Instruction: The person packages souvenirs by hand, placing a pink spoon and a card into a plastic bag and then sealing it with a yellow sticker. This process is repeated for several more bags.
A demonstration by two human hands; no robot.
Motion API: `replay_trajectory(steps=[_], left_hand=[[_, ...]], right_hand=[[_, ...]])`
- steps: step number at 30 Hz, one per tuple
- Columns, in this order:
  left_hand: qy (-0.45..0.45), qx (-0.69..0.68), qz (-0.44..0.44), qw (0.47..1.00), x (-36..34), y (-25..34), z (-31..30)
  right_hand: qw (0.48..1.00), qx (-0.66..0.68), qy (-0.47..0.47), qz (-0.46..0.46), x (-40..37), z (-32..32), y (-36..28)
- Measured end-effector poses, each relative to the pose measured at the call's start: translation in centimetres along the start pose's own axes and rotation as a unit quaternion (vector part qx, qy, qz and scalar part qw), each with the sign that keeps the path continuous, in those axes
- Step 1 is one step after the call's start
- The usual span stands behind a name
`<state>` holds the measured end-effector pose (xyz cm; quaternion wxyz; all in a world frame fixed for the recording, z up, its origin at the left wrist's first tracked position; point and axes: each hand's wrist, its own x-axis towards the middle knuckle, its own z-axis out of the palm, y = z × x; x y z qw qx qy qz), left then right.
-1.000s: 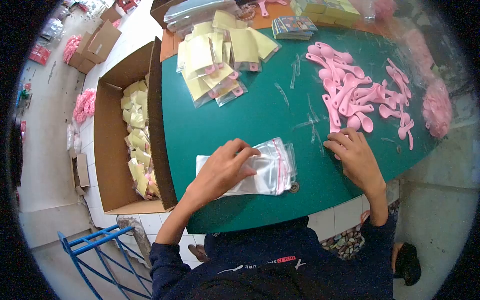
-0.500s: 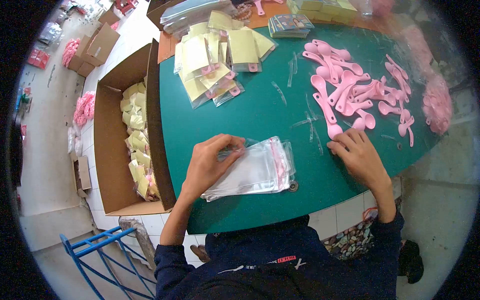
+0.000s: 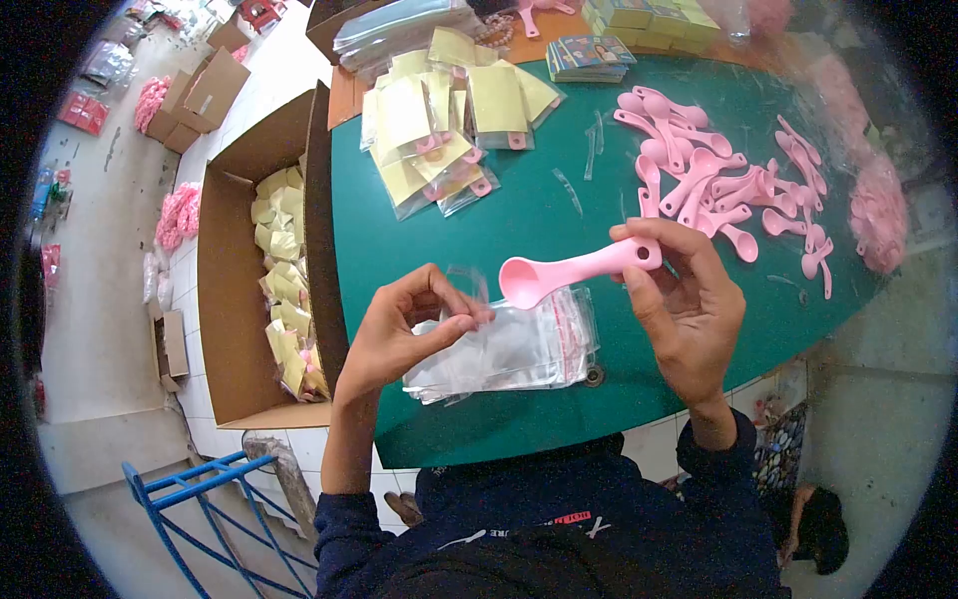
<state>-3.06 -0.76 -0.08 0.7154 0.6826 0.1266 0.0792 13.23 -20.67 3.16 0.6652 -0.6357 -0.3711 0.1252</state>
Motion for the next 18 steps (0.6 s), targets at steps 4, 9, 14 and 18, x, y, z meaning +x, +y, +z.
replay_trajectory(steps=[4,9,14,18], left_hand=[[0.024,-0.013,-0.047,0.999,-0.3,1.1,-0.1],[0.030,-0.018,-0.046,0.998,-0.2,1.1,-0.2],[0.029,-0.054,-0.042,0.997,-0.2,1.3,0.2],[-0.002,-0.040,-0.048,0.998,-0.2,1.3,0.0]], right_hand=[[1.000,0.017,-0.006,-0.013,0.5,0.4,-0.9],[0.999,0.016,-0.005,-0.039,1.0,1.1,-1.6],[0.998,0.012,-0.046,-0.034,1.2,1.8,-2.0],[0.996,-0.009,-0.081,-0.022,1.7,2.2,-2.0]])
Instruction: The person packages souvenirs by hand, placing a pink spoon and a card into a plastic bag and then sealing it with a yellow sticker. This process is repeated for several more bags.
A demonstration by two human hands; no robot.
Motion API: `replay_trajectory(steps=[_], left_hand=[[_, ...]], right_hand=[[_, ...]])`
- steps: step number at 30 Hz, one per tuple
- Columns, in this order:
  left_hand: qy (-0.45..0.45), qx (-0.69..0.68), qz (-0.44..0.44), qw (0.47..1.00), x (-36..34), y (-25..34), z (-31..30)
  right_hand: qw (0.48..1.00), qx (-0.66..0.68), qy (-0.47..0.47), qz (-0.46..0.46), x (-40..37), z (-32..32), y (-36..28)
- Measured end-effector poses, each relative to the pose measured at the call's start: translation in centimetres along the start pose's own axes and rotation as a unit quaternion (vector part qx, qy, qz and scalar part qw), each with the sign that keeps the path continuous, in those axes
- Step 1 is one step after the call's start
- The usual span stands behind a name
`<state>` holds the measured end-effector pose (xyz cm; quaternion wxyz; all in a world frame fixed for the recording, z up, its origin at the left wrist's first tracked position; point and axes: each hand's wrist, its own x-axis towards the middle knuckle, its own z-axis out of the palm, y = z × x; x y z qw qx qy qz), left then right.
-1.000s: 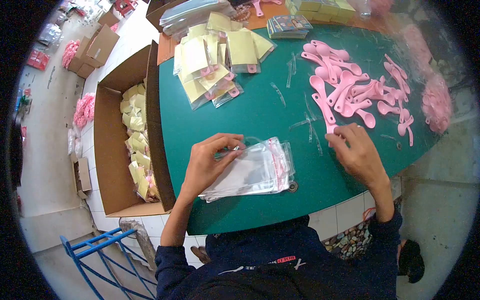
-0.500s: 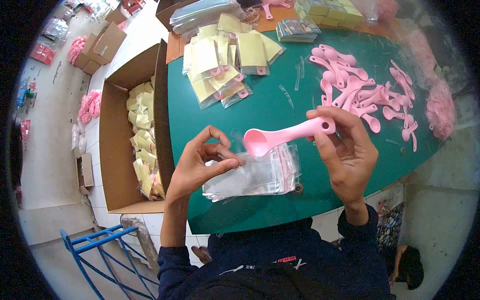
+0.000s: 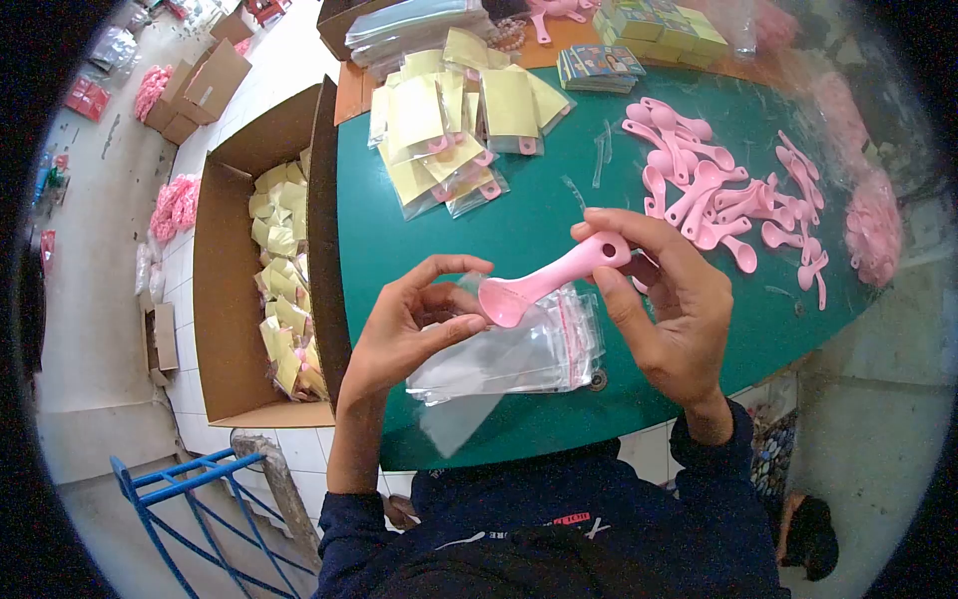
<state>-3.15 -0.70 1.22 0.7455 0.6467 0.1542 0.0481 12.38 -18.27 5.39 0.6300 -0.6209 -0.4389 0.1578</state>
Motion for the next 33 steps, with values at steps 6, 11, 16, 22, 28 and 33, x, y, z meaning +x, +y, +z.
replay_trajectory(steps=[6,11,16,22,28,33], left_hand=[[-0.029,-0.071,0.042,0.996,0.6,0.1,0.2],[0.008,0.013,0.076,0.997,1.7,-0.6,-0.5],[0.006,-0.028,0.079,0.996,2.2,-0.2,-0.6],[0.116,-0.041,0.148,0.981,2.3,0.1,-0.6],[0.128,-0.026,0.144,0.981,2.2,0.0,-1.0],[0.136,-0.030,0.094,0.986,2.6,0.1,-1.4]], right_hand=[[0.996,-0.032,-0.080,0.026,1.3,0.9,0.4],[0.997,-0.031,-0.077,-0.009,3.1,1.1,0.2],[0.954,-0.183,-0.195,-0.138,5.7,1.5,-0.1],[0.926,-0.368,0.040,-0.073,22.6,-8.4,14.3],[0.764,-0.636,0.089,0.071,25.0,-11.3,22.0],[0.838,-0.508,0.134,-0.148,23.9,-10.6,20.0]])
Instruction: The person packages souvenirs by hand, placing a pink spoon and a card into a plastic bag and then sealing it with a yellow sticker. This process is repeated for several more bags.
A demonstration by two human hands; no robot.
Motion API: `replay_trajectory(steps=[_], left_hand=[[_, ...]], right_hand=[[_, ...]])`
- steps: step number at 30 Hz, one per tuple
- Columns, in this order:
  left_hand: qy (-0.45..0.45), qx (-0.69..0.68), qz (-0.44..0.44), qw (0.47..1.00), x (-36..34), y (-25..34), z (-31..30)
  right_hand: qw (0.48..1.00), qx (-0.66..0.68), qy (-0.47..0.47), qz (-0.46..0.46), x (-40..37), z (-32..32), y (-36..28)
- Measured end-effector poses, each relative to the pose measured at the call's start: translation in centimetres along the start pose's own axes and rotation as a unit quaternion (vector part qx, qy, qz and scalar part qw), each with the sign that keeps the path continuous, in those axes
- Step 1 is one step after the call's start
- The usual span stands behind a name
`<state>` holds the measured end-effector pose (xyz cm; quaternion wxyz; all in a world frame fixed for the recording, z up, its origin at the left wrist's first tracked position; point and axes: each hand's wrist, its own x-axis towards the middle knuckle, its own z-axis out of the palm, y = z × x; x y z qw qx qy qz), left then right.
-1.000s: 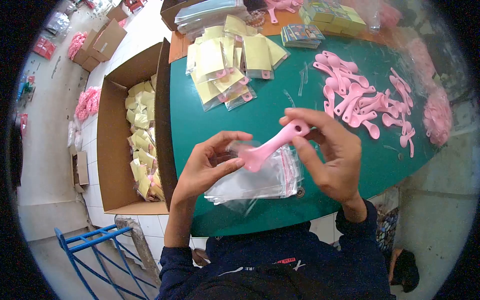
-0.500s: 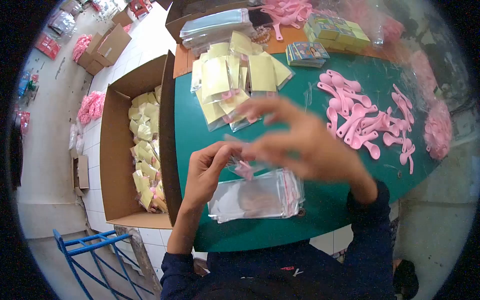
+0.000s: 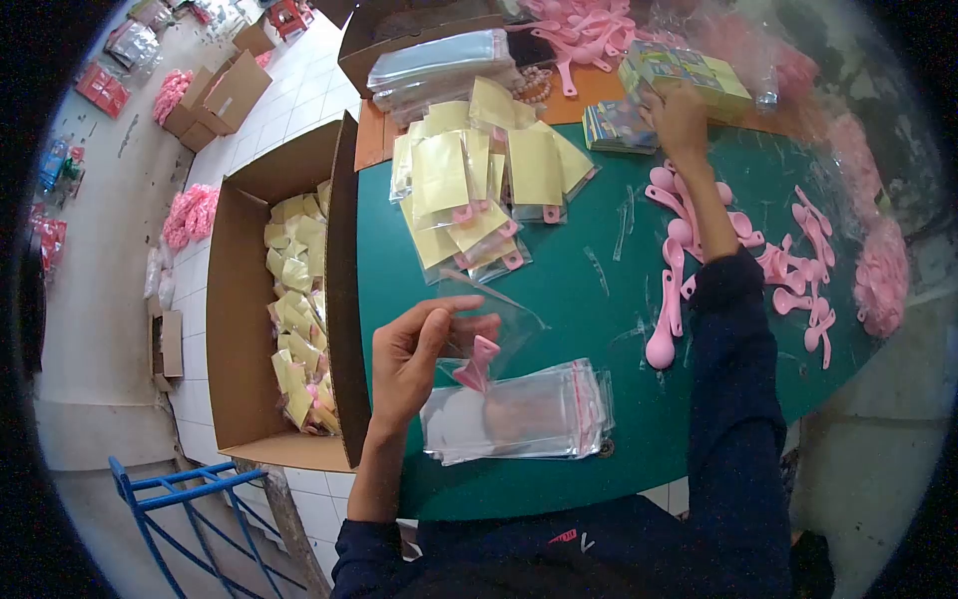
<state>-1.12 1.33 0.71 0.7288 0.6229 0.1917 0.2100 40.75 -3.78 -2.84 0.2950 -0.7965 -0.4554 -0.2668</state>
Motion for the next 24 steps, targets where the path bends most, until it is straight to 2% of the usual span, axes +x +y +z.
replay_trajectory(steps=[1,2,4,6,8,11,14,17,20,23,24], left_hand=[[0.000,-0.002,-0.012,1.000,0.0,0.0,0.1],[0.002,-0.005,-0.023,1.000,0.0,0.1,0.1],[-0.005,-0.013,-0.039,0.999,0.2,-0.2,0.0],[-0.016,-0.008,-0.047,0.999,0.4,-0.2,0.1],[-0.026,0.015,-0.045,0.999,0.5,0.1,0.1],[-0.042,0.053,-0.029,0.997,0.1,0.0,0.4],[-0.059,0.046,-0.039,0.996,-0.2,0.7,0.5],[-0.060,0.029,-0.044,0.997,-0.5,1.1,0.5],[-0.061,0.050,-0.030,0.996,-0.8,1.1,0.4],[-0.065,0.044,-0.024,0.997,-1.1,1.0,0.6],[-0.067,0.035,-0.025,0.997,-1.1,1.0,0.7]], right_hand=[[0.979,0.159,-0.090,0.094,0.3,-1.9,-2.0],[0.916,0.311,-0.177,0.184,0.2,-4.7,-5.2],[0.842,0.474,-0.212,0.145,-1.9,-9.6,-11.9],[0.788,0.545,-0.252,0.138,-4.3,-13.7,-16.1],[0.799,0.514,-0.287,0.127,-6.1,-16.3,-18.3],[0.847,0.419,-0.325,0.043,-7.1,-17.9,-18.8],[0.853,0.420,-0.296,0.097,-7.1,-18.7,-18.2],[0.848,0.446,-0.275,0.077,-7.7,-18.5,-18.0],[0.859,0.438,-0.246,0.098,-8.0,-18.8,-18.2],[0.840,0.483,-0.226,0.102,-8.1,-18.6,-18.0],[0.842,0.471,-0.247,0.090,-8.2,-18.7,-18.0]])
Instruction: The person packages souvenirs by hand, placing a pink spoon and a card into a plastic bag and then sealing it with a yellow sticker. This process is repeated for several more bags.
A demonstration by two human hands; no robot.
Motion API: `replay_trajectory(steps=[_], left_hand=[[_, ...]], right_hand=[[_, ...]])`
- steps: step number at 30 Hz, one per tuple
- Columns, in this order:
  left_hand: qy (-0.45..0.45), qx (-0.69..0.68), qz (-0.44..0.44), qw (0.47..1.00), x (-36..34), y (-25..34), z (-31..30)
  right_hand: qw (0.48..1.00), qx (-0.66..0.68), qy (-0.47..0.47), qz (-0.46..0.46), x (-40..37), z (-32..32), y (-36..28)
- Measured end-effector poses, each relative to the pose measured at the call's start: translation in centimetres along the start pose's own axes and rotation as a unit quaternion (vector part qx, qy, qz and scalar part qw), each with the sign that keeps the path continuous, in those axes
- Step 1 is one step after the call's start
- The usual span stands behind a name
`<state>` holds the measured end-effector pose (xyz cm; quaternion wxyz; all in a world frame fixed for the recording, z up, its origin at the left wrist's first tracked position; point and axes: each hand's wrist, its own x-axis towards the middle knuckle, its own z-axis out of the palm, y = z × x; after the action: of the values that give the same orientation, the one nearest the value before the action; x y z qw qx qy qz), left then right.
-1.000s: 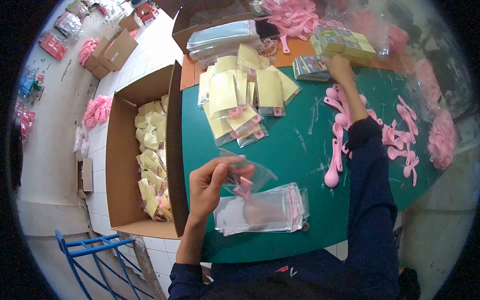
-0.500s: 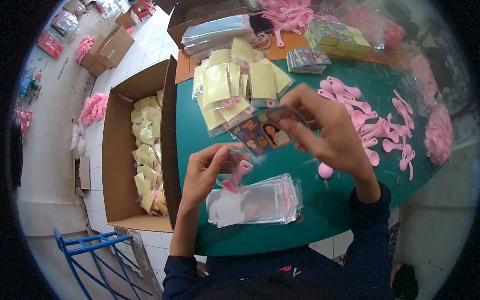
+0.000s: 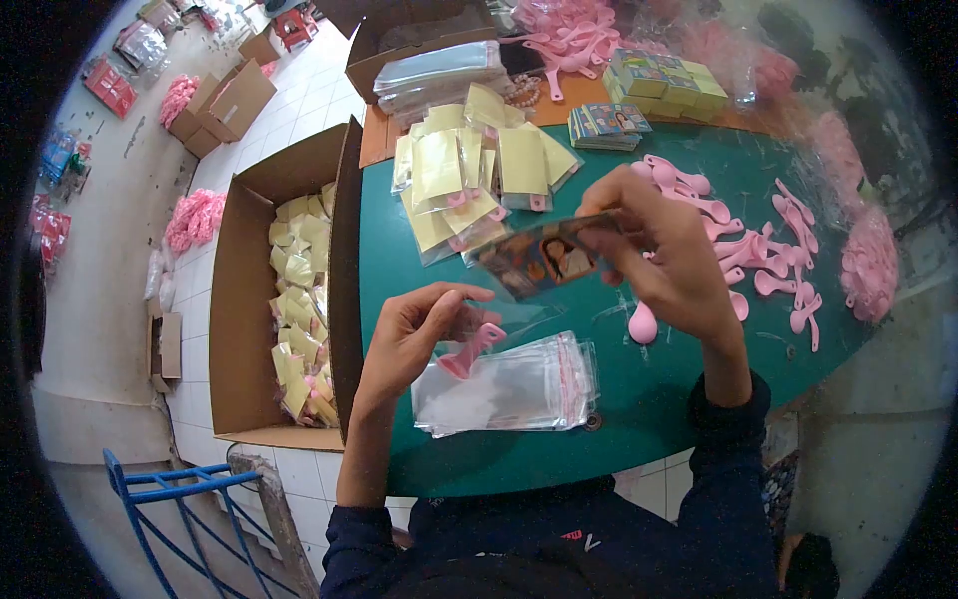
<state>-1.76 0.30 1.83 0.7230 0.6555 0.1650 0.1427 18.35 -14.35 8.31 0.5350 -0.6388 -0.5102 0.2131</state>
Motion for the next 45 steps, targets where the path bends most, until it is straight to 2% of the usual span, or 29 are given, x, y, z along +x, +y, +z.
replay_trajectory(steps=[3,6,9,12,14,15,18,21,24,25,29,32,33,35,39,43,45], left_hand=[[0.020,-0.006,-0.012,1.000,0.0,0.6,0.0],[0.028,0.012,0.021,0.999,-0.1,-0.2,0.5],[-0.027,0.209,-0.003,0.978,0.0,0.2,0.3],[-0.072,0.255,0.028,0.964,0.4,0.8,0.6],[-0.068,0.257,0.033,0.963,0.5,0.9,1.3],[-0.066,0.258,0.034,0.963,0.5,0.9,1.5],[-0.011,0.274,0.064,0.960,0.3,0.2,1.8],[-0.035,0.234,0.071,0.969,0.3,-0.5,1.4],[-0.035,0.178,0.117,0.977,0.4,-3.2,-1.1],[-0.065,0.130,0.087,0.986,0.4,-3.5,-2.0],[0.032,-0.028,0.070,0.997,0.1,-4.0,-2.0],[0.051,-0.059,0.084,0.993,0.1,-4.0,-1.8],[0.054,-0.059,0.079,0.994,0.1,-4.0,-1.6],[0.062,-0.058,0.069,0.994,0.0,-4.0,-1.1],[0.025,0.046,0.072,0.996,-0.1,-4.3,-1.2],[0.040,0.031,0.071,0.996,0.1,-4.5,-1.1],[0.051,0.057,0.072,0.994,0.2,-4.5,-1.0]], right_hand=[[0.997,-0.049,-0.063,0.019,-0.1,-0.1,-0.1],[0.989,-0.090,-0.111,0.047,-0.1,-0.4,-1.0],[0.978,-0.118,-0.167,0.043,0.0,0.3,-1.5],[0.951,-0.173,-0.255,0.013,0.1,1.0,-0.4],[0.928,-0.234,-0.290,-0.021,0.1,1.7,0.2],[0.914,-0.287,-0.285,-0.037,0.0,1.9,0.6],[0.947,-0.154,-0.251,-0.131,0.2,1.9,1.7],[0.952,-0.146,-0.260,-0.068,0.4,1.6,2.8],[0.973,-0.113,-0.183,0.081,1.2,1.5,2.1],[0.976,-0.062,-0.160,0.132,1.3,1.1,2.6],[0.982,0.029,-0.167,0.081,2.2,0.6,4.5],[0.960,0.045,-0.198,0.195,2.4,0.5,3.3],[0.954,0.021,-0.215,0.209,2.5,0.4,3.4],[0.961,0.061,-0.188,0.195,2.3,0.9,4.7],[0.968,0.083,-0.177,0.158,2.3,1.6,5.6],[0.951,0.105,-0.164,0.241,2.5,1.8,3.6],[0.951,0.079,-0.189,0.230,2.6,1.1,4.3]])
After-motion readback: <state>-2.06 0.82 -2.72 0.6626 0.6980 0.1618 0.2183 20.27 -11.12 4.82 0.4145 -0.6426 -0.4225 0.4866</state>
